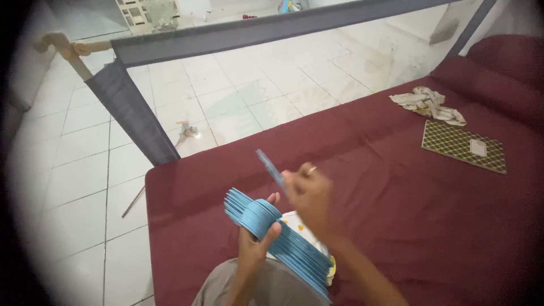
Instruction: Hanging baby clothes onto plastic hangers on a bed and then moving them to a closet.
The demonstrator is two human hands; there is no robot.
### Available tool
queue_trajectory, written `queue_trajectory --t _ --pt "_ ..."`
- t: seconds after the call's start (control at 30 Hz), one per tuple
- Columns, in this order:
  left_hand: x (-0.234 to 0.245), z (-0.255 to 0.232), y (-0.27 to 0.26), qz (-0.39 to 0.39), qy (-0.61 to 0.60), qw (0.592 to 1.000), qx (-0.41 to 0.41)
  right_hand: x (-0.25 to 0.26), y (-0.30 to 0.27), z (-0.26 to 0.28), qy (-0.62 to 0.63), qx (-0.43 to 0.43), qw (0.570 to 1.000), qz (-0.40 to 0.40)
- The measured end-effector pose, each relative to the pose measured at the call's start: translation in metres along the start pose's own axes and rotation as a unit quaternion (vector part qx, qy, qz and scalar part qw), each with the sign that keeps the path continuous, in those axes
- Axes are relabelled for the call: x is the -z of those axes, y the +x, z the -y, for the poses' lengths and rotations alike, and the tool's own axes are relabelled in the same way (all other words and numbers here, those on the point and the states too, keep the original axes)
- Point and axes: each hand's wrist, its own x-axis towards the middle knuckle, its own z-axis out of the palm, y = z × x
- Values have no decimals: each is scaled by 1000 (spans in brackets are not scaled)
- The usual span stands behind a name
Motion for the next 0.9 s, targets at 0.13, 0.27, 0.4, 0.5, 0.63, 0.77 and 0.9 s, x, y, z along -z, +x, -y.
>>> queue_trajectory --t 0.13,0.27,0.4,0.5,0.63,0.77,0.9 --pt "8 26 -12 -89 66 983 146 -16 -20 22 -135 95 986 29" --pt "18 18 -16 -109 75 967 217 -23 -25 27 -65 52 990 116" --pt "25 -11 -19 -67 55 994 60 -3 8 36 -13 -377 875 302" --pt "45 1 -20 -63 -6 995 82 -32 -46 -64 -149 -261 873 385" --pt "52 -20 -22 -52 91 993 54 -105 -229 -235 -332 -235 724 557" --pt "49 -21 -27 -28 74 995 62 -99 -322 -247 -237 -233 705 627" --pt "41 6 -35 25 16 996 84 -125 -393 -326 -139 -200 848 470"
